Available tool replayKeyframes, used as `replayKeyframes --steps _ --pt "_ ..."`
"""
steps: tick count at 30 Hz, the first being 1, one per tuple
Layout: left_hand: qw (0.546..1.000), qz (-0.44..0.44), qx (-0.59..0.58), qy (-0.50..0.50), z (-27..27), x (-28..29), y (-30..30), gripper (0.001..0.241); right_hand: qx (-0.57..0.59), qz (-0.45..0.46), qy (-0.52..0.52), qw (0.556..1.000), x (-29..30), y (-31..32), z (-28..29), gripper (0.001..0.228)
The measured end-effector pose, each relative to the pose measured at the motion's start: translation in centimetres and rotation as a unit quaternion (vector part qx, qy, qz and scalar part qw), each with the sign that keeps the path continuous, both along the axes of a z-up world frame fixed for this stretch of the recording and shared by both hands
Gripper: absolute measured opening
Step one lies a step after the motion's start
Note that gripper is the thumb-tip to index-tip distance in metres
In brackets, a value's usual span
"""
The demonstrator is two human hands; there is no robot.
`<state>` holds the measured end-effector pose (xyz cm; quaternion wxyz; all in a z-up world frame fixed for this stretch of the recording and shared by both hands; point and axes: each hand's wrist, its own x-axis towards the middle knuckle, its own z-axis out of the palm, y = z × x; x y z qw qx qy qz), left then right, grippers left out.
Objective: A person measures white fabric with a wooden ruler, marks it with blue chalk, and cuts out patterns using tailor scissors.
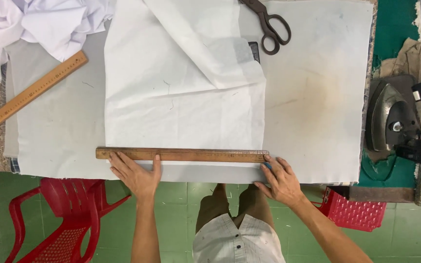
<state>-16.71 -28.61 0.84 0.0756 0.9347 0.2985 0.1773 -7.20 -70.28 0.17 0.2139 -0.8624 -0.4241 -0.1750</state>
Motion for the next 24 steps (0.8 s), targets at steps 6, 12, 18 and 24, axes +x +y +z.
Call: replayKeyframes --steps 6,12,18,24 --pt "1.000 -0.005 0.020 -0.006 -0.7 0.8 0.0 0.114 -0.007 -0.005 -0.012 1.000 0.4 0.2 0.9 0.066" --pt "0.993 0.079 -0.057 0.072 0.3 0.5 0.1 0.117 -0.044 0.044 0.009 0.998 0.1 -0.8 -0.8 0.077" --pt "0.995 0.070 -0.052 0.056 -0.2 0.3 0.1 0.118 -0.040 0.040 0.011 0.998 -0.1 -0.9 -0.8 0.083" --pt "0.993 0.070 -0.060 0.080 0.2 0.7 0.2 0.119 -0.038 0.036 0.004 0.999 -0.1 -0.8 -1.0 0.083"
